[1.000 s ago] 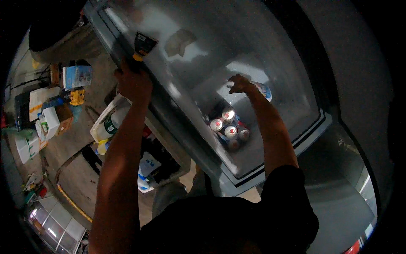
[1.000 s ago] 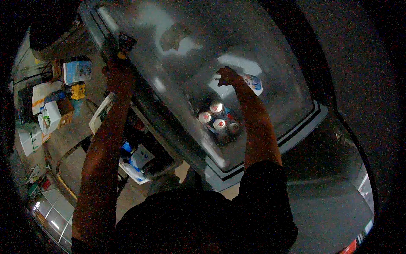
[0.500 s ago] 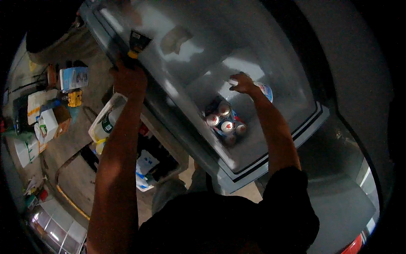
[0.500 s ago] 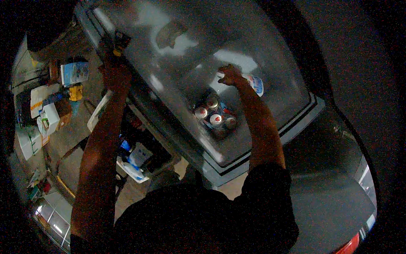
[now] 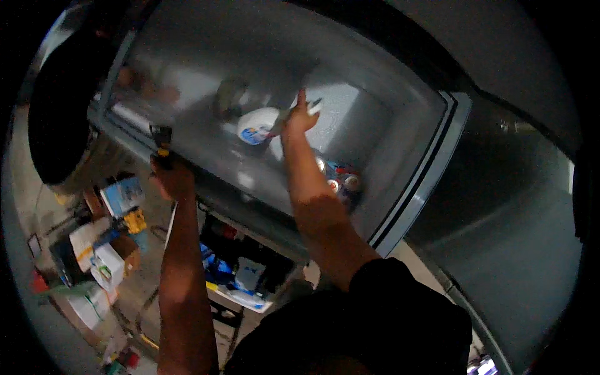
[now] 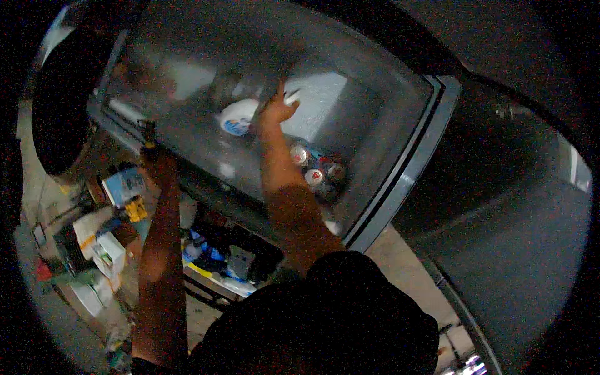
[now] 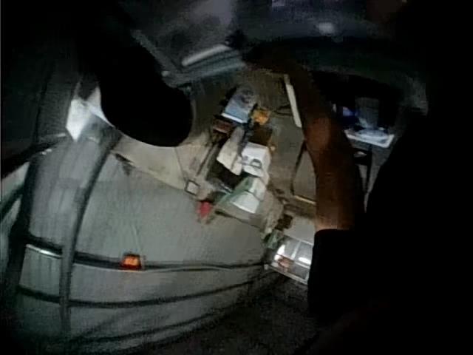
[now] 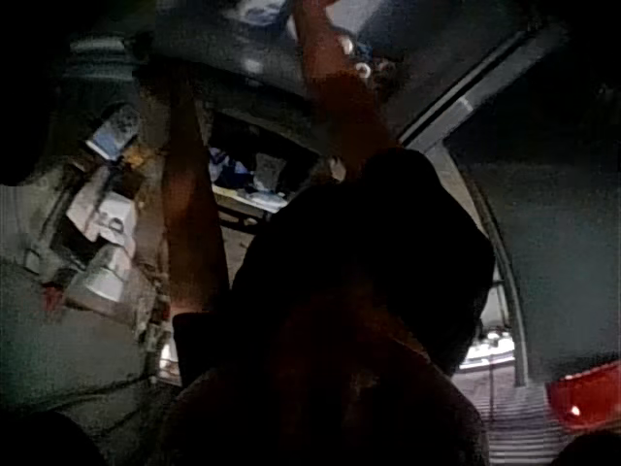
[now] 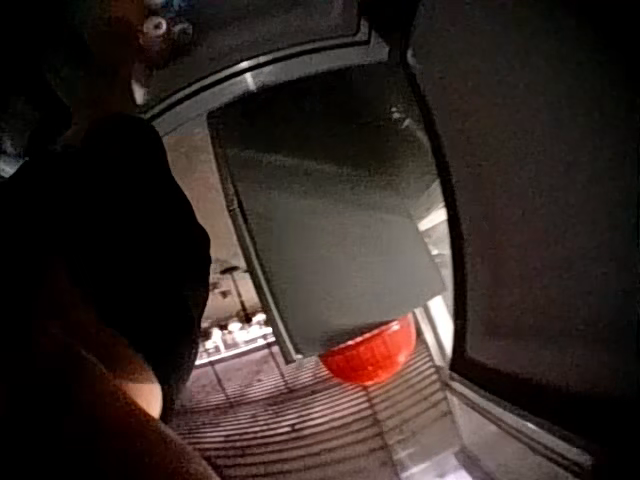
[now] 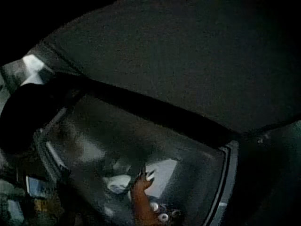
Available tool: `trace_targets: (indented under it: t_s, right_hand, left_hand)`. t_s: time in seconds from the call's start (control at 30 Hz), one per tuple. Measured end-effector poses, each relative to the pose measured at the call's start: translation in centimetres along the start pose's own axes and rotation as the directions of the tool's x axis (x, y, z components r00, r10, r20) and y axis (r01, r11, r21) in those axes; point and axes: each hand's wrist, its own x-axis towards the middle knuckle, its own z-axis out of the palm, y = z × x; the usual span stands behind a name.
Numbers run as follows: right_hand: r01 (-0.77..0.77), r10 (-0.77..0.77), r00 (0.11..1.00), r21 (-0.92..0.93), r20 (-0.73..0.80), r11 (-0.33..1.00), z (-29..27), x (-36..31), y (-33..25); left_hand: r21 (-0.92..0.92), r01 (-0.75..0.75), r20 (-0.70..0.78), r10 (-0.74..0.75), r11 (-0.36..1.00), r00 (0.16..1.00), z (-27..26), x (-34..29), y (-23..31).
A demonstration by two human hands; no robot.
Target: The person picks up a scraper from a table and walks to a freezer, where they spray the interior walls and scrape away ice using the scraper while another person assists.
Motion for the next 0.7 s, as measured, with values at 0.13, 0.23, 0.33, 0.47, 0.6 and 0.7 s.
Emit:
trace_targets:
  t_s: [0.13,0.23,0.33,0.47,0.6,0.7]
  right_hand:
    - [-0.279,0.263,0.927,-0.025,-0.266,0.96,-1.6,-0.7,2.5]
    - [-0.167,0.08,0.915,-0.191,-0.395,0.967,-4.4,3.1,3.2]
    - [-0.064,-0.154,0.907,-0.491,-0.392,0.869,-2.0,-0.9,2.7]
    - [-0.084,0.003,0.937,-0.217,-0.35,0.973,-5.4,2.3,2.3]
    - [-0.168,0.084,0.888,-0.15,-0.452,0.974,-5.1,0.4,1.8]
    - [-0.093,-0.052,0.841,-0.239,-0.538,0.967,-3.3,-2.8,-0.9]
  left_hand:
    - [0.007,0.216,0.114,-0.216,0.976,0.97,-2.1,0.2,1.3]
    - [-0.007,0.419,0.274,-0.401,0.908,0.874,-6.5,1.3,9.8]
    - [0.145,0.38,0.207,-0.403,0.914,0.891,-7.6,1.7,6.5]
    - [0.016,0.283,0.241,-0.278,0.959,0.93,-5.5,1.0,6.2]
    - [-0.095,0.263,0.219,-0.238,0.96,0.946,-5.1,1.4,5.2]
    - [0.05,0.361,0.195,-0.364,0.931,0.911,-6.1,1.4,5.2]
